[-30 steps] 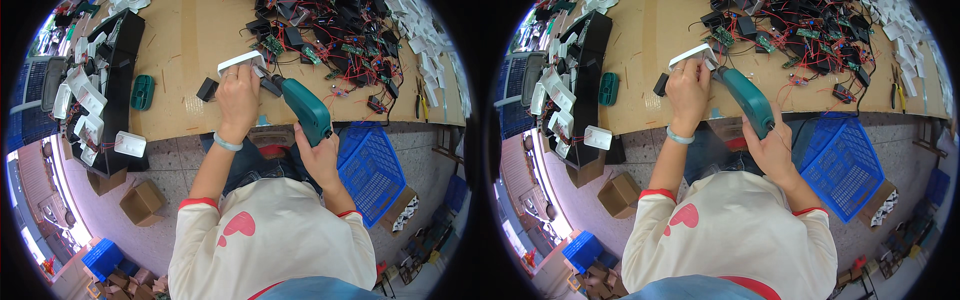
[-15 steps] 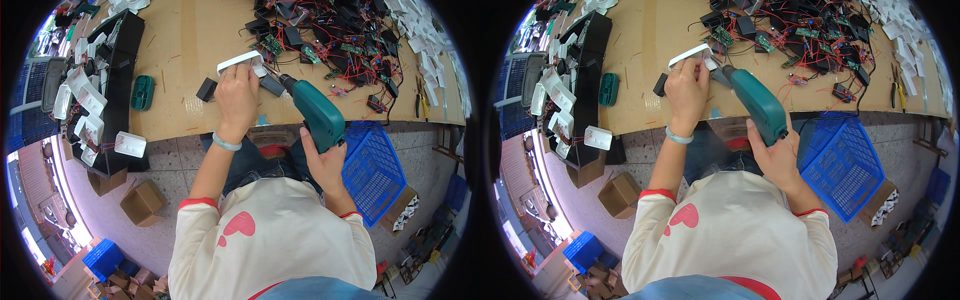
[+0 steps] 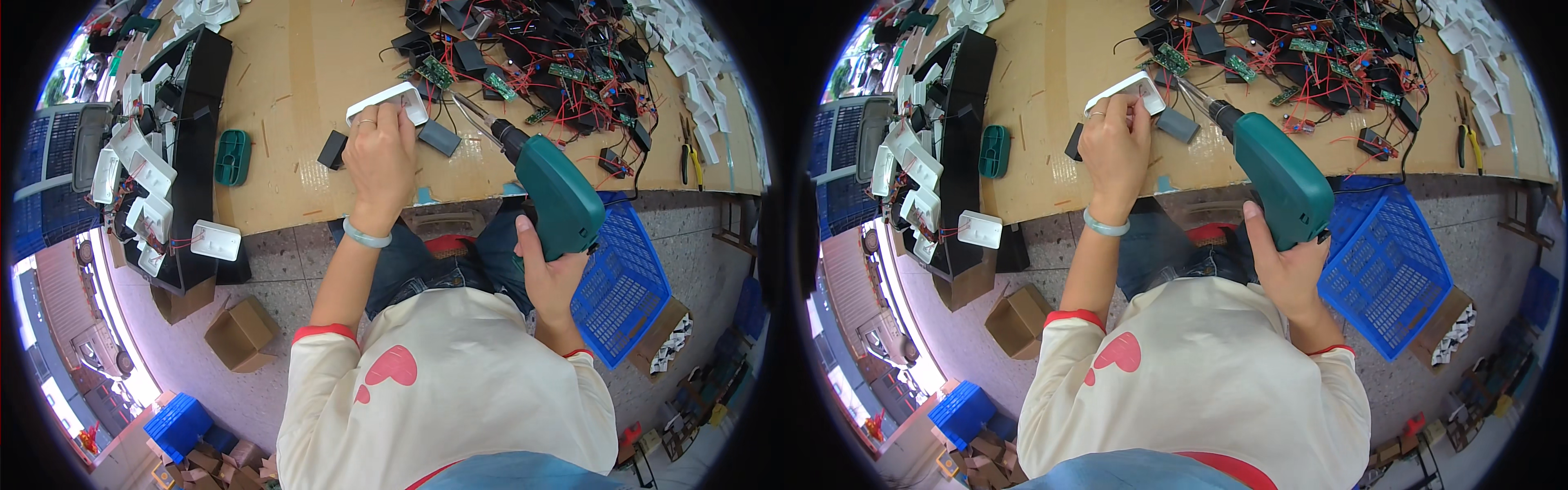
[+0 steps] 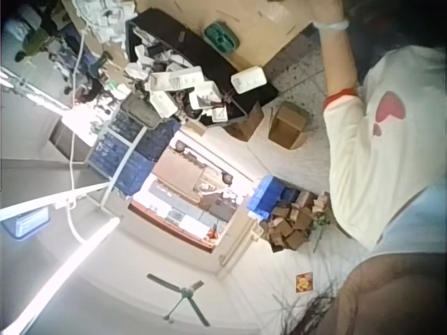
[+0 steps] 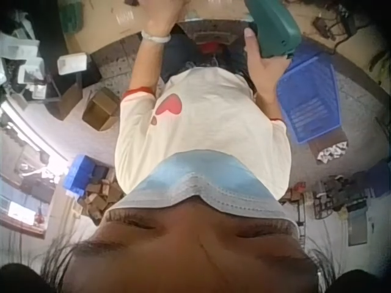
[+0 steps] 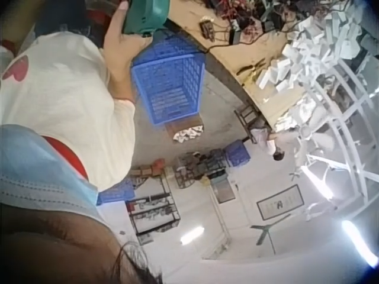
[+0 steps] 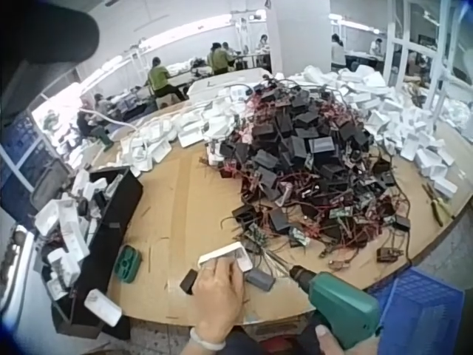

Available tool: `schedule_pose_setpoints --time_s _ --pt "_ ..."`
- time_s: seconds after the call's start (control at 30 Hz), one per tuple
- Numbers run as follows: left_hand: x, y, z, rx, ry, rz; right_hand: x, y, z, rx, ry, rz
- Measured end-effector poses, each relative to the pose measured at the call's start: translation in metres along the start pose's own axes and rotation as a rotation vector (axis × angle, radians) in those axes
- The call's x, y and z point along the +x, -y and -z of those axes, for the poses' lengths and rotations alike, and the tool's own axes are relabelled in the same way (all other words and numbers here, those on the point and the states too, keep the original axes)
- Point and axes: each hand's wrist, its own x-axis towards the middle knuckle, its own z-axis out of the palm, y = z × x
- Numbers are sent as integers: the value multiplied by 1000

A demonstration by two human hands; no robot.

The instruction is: Assembling electronic components into plastic housings and securing them with an electric screwdriver.

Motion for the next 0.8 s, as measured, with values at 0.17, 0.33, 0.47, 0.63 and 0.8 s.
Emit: schedule_pose_setpoints --time_s 0.17,0.33,0.47,0.63,0.8 --pt "4 1 3 157 -105 -100 1 3 2 -2 2 -10" --pt "2 4 6 41 -42 -53 -2 -2 2 3 22 18" --pt "-5 -6 10 -21 -18 -100 -4 1 0 64 17 35" --pt "-16 -3 13 26 -5 -75 -6 3 0 53 31 -8" --pt "-8 2 19 184 -57 -151 -6 5 -1 52 44 -17"
